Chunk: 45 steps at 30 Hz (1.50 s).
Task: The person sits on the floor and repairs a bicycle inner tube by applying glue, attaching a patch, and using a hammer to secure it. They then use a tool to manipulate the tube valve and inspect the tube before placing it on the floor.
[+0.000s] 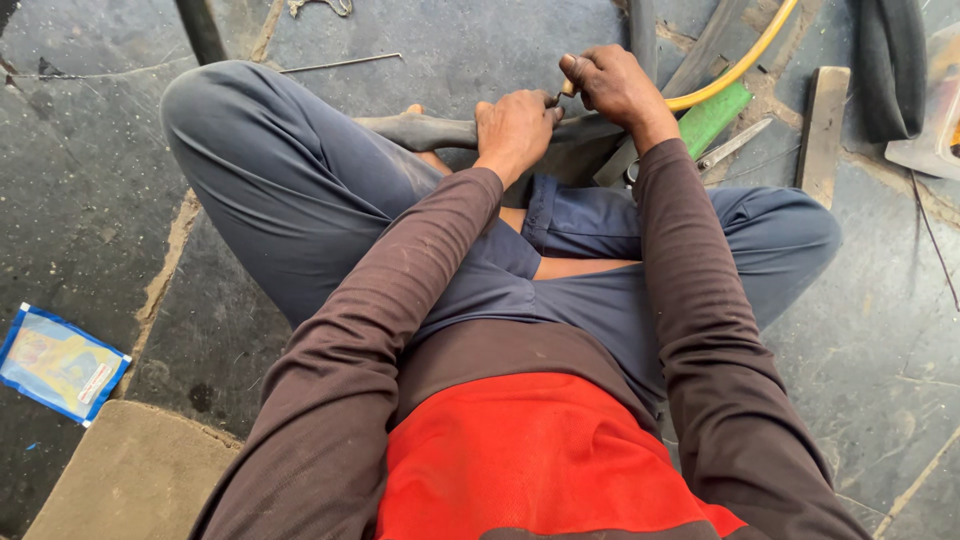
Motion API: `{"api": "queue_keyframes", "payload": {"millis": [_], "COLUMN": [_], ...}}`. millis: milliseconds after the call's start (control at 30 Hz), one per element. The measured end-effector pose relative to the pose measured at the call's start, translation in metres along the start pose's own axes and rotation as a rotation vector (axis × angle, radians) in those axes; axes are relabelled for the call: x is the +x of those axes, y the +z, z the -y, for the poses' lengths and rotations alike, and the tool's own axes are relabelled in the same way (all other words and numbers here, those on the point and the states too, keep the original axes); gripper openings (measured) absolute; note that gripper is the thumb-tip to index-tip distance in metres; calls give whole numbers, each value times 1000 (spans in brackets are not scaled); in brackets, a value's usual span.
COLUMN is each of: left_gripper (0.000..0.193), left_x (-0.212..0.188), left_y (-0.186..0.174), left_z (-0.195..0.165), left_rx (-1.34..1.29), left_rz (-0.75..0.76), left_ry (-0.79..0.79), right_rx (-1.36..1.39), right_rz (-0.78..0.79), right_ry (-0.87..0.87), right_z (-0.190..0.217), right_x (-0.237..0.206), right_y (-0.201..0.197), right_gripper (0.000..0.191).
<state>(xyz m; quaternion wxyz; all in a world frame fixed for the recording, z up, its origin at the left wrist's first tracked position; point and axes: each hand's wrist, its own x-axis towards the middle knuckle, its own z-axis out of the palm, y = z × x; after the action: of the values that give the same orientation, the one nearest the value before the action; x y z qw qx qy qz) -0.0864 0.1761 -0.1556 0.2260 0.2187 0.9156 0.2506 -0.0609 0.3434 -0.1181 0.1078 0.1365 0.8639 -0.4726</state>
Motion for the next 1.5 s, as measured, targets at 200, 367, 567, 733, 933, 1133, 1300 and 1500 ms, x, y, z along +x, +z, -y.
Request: {"api": "queue_keyframes", "payload": {"millis": [200, 367, 567, 733, 933, 1133, 1300, 1500], "left_gripper": [28, 27, 27, 27, 27, 23, 25, 27], "left_x": [-4, -3, -6, -6, 0, 4, 9, 9], "left_y": [1, 4, 3, 3, 9, 31, 44, 44], "left_z": [-3, -1, -3, -2, 0, 1, -6, -11], "left_rx": [4, 13, -8, -28, -54, 99, 41, 26], "left_rz": [9, 27, 16, 15, 2, -119, -195, -133], "left_ry": [-1, -24, -33, -27, -71, -2, -83, -107], "right_rx": [-102, -181, -232, -252, -394, -722, -599, -620], "right_rz": [-24, -24, -47, -42, -136, -95, -80, -64], "right_ry": [25, 0, 57, 118, 18, -358, -18, 39], "right_z": [2, -1, 0, 10, 9, -7, -12, -10], "right_x": [1, 2, 0, -3, -5, 0, -1, -5], "right_y": [4, 9, 11, 11, 21, 26, 26, 26], "right_gripper": [49, 49, 49, 49, 46, 33, 50, 52]}}
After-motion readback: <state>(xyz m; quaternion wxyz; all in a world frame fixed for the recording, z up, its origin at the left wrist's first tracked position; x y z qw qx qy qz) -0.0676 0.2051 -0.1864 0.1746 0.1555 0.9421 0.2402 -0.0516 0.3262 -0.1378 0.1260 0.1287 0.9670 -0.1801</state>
